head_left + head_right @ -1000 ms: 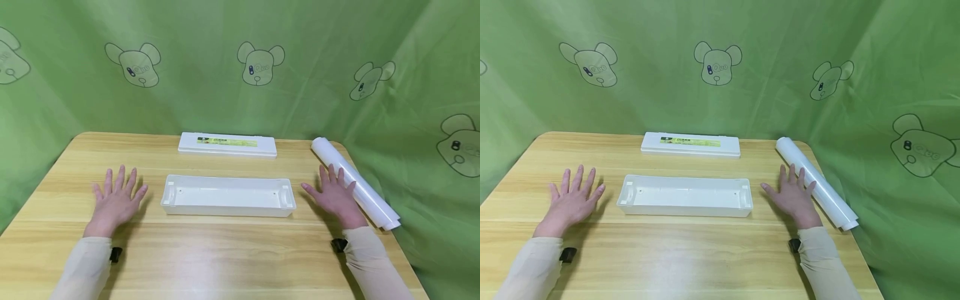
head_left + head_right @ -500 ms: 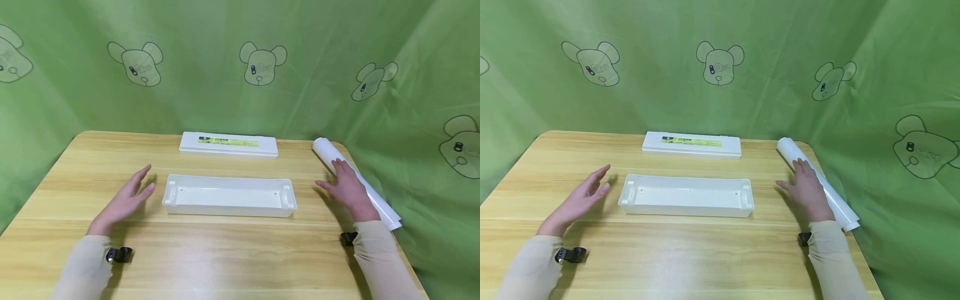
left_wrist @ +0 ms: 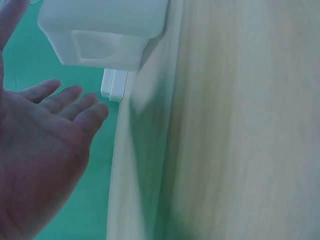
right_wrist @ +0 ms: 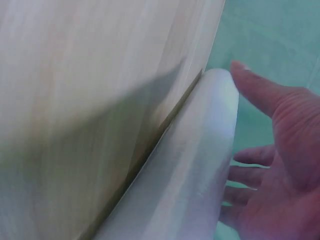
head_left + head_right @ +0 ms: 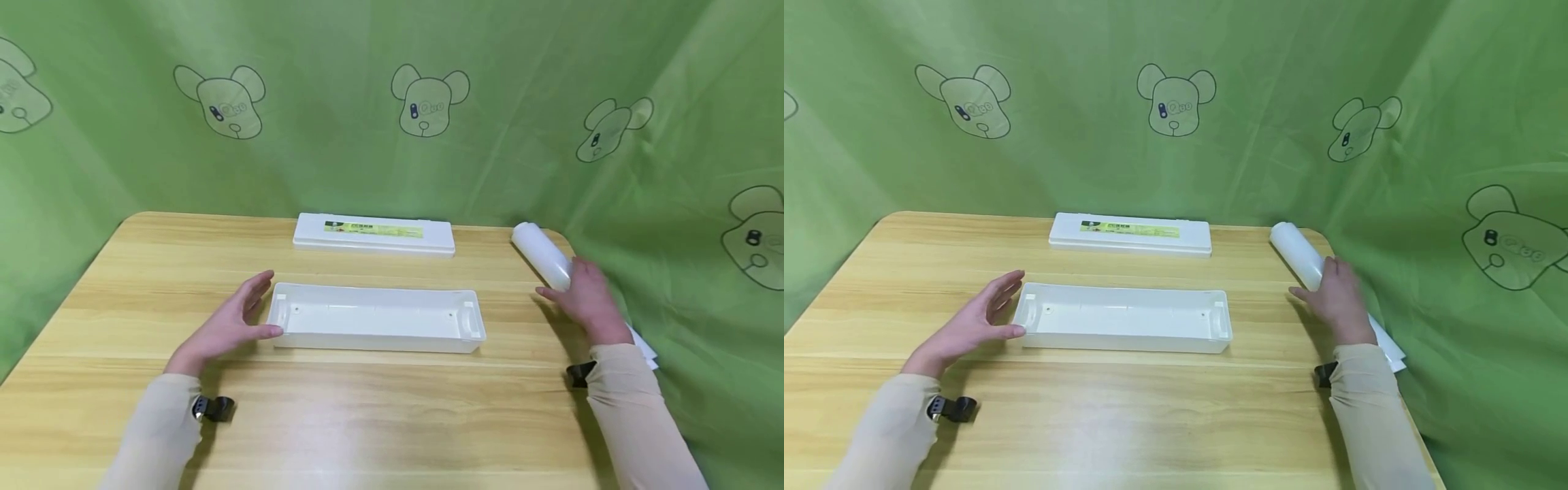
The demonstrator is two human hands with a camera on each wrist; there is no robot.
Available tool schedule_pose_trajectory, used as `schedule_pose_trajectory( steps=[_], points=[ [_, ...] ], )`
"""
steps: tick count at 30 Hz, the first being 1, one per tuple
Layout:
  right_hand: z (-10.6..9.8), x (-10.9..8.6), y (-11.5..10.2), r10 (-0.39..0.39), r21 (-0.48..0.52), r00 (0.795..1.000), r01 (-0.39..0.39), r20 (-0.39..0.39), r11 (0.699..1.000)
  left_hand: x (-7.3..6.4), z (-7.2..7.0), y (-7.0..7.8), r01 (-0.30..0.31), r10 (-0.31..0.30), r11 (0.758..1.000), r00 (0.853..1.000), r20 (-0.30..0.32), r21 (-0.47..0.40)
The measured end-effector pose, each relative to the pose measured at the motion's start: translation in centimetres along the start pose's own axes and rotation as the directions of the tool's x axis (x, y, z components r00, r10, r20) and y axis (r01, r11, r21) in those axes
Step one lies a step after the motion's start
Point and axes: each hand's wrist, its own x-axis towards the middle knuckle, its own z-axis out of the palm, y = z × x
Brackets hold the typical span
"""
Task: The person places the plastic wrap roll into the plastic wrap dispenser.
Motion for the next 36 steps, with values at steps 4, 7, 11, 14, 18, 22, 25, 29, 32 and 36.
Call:
schedule_pose_trajectory(
  steps=[4,7,11,14,18,22,25,29,32,36],
  points=[
    [-0.2,-0.1,0.5,0.049,-0.015,0.999,-0.049,0.013,0.999,0.3,0.3,-0.1,0.007,-0.007,1.0,1.0,0.011,0.003],
    [-0.2,-0.3,0.9,0.078,-0.043,0.997,-0.077,0.021,0.996,0.4,0.5,-0.1,0.012,-0.012,1.0,1.0,0.021,0.008],
    [-0.2,-0.4,1.2,0.115,-0.059,0.993,-0.113,0.038,0.992,0.5,0.7,-0.2,0.005,-0.004,1.0,1.0,0.026,-0.008],
    [-0.2,-0.5,1.3,0.139,-0.061,0.989,-0.136,0.047,0.989,0.6,0.8,-0.3,-0.003,0.003,1.0,0.999,0.034,-0.019],
    [-0.3,-0.5,1.5,0.144,-0.078,0.988,-0.14,0.047,0.987,0.7,0.9,-0.4,-0.005,0.007,0.999,0.999,0.044,-0.049],
    [-0.4,-0.6,1.6,0.134,-0.086,0.99,-0.13,0.043,0.988,0.7,0.9,-0.6,0.002,0.002,0.996,0.999,0.051,-0.087],
    [-0.5,-0.5,1.7,0.14,-0.083,0.989,-0.135,0.048,0.987,0.8,0.9,-0.6,0.01,-0.004,0.994,0.998,0.057,-0.111],
    [-0.6,-0.4,1.9,0.151,-0.083,0.987,-0.146,0.063,0.986,0.8,0.8,-0.6,0.008,-0.001,0.993,0.998,0.059,-0.118],
    [-0.7,-0.3,1.9,0.152,-0.084,0.986,-0.147,0.067,0.986,0.8,0.8,-0.6,0.012,-0.005,0.992,0.998,0.058,-0.122],
    [-0.9,-0.3,1.9,0.149,-0.078,0.986,-0.143,0.07,0.987,0.8,0.7,-0.5,0.02,-0.012,0.992,0.998,0.061,-0.124]
  ],
)
